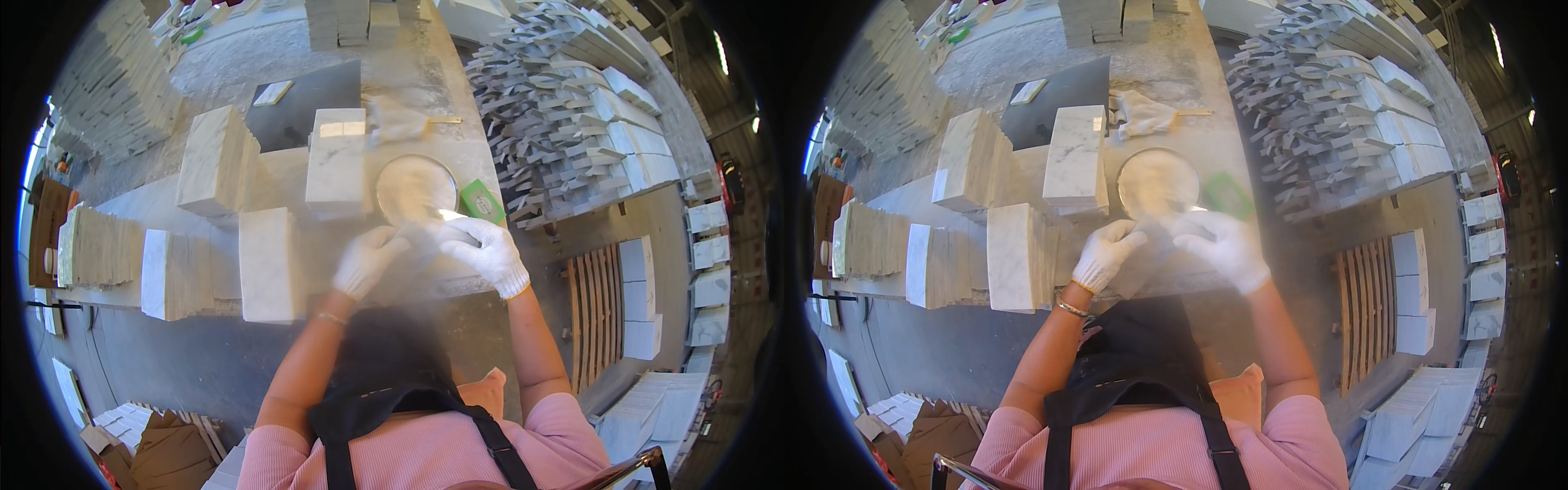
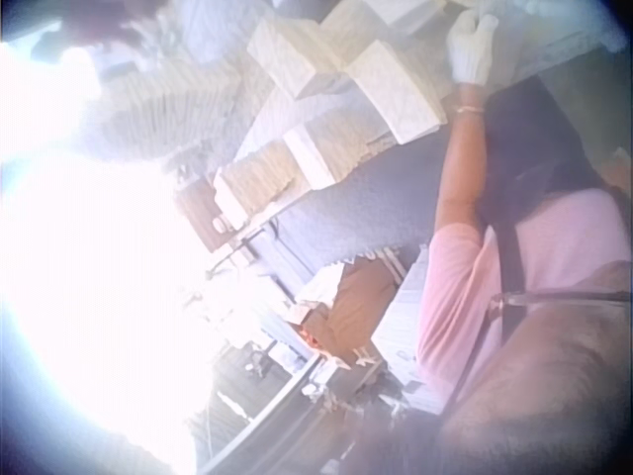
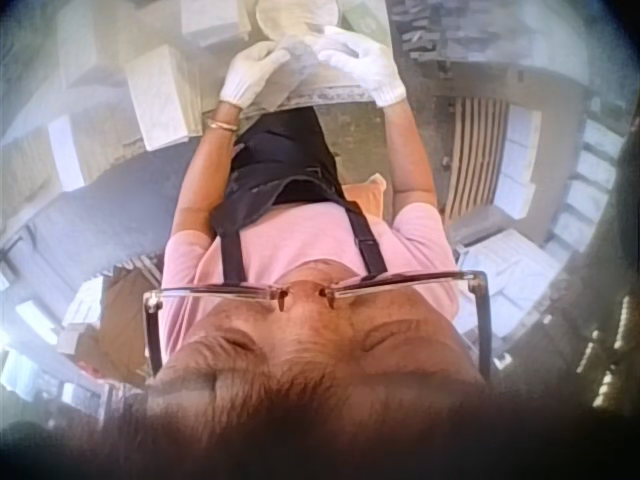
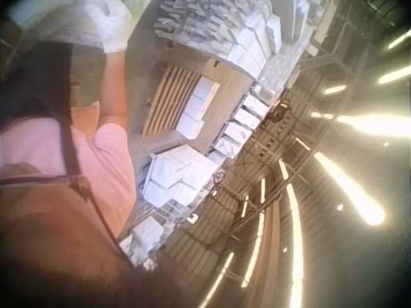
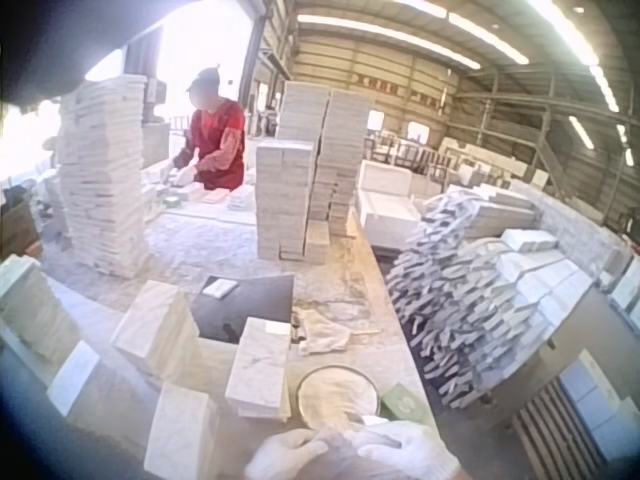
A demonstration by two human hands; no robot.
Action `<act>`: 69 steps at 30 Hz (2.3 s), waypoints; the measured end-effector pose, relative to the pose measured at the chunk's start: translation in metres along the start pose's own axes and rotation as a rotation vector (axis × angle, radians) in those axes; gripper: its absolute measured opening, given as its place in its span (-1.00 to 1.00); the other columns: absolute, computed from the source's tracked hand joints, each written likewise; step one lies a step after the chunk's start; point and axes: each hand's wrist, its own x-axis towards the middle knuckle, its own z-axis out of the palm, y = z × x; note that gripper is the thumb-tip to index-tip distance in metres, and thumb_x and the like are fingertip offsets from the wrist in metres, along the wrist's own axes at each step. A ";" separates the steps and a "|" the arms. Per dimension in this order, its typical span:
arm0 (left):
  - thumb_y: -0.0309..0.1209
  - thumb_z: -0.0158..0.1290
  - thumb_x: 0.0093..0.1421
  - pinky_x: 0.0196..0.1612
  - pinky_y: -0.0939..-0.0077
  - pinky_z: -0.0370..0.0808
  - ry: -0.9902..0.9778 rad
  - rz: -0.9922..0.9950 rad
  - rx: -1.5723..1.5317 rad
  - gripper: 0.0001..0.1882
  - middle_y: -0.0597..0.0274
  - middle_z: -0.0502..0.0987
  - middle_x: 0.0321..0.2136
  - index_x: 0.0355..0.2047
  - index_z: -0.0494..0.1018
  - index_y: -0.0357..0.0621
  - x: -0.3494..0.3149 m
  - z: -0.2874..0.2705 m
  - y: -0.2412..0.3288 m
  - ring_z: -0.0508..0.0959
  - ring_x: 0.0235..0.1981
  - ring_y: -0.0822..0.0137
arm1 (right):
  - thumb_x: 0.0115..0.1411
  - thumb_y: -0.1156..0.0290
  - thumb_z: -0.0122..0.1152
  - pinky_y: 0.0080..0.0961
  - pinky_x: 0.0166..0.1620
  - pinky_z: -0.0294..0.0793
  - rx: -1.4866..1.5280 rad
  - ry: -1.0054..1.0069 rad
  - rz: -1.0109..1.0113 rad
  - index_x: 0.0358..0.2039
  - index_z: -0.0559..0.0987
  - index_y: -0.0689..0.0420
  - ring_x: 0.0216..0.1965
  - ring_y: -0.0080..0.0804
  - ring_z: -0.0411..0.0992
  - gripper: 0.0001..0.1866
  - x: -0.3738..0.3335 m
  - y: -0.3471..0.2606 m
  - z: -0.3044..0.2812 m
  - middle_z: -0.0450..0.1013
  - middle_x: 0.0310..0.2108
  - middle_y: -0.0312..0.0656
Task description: The person moves a stack of white rectangular blocks, then uses a small metal spatula to scoop white paste from a bowl and apply it into cracks on the blocks. The person repeatedly fills cracks on several blocks and places them on a table.
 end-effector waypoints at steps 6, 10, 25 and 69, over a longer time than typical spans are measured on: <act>-0.18 0.14 0.23 -0.10 0.50 0.46 -0.011 -0.002 -0.029 -0.61 0.19 0.64 -0.26 -0.10 0.57 -0.25 0.000 0.000 -0.001 0.54 -0.22 0.45 | 0.17 0.35 0.39 -0.52 0.00 0.46 -0.093 0.061 -0.016 -0.10 0.66 0.21 -0.11 -0.52 0.52 -0.69 0.002 -0.008 0.001 0.62 -0.15 -0.20; -0.19 0.15 0.24 -0.09 0.53 0.46 -0.019 -0.006 -0.058 -0.61 0.24 0.63 -0.27 -0.10 0.57 -0.27 0.001 0.000 -0.002 0.52 -0.22 0.49 | 0.16 0.36 0.40 -0.53 -0.03 0.47 -0.126 0.081 0.023 -0.11 0.67 0.20 -0.15 -0.53 0.53 -0.70 0.003 -0.011 0.002 0.62 -0.18 -0.22; -0.19 0.14 0.23 -0.08 0.51 0.46 -0.025 -0.010 0.012 -0.61 0.22 0.64 -0.25 -0.09 0.56 -0.27 0.001 -0.002 -0.002 0.54 -0.21 0.47 | 0.07 0.34 0.48 -0.62 -0.08 0.52 -0.108 0.099 0.035 -0.13 0.68 0.22 -0.24 -0.65 0.54 -0.64 0.007 -0.012 0.001 0.65 -0.24 -0.26; -0.15 0.13 0.21 -0.11 0.49 0.47 -0.022 -0.023 0.069 -0.58 0.14 0.64 -0.25 -0.09 0.57 -0.25 0.002 -0.003 0.004 0.57 -0.23 0.40 | 0.18 0.42 0.40 -0.56 -0.07 0.49 0.177 0.388 -0.096 0.03 0.55 0.24 -0.21 -0.59 0.48 -0.58 0.038 0.029 -0.053 0.57 -0.19 -0.28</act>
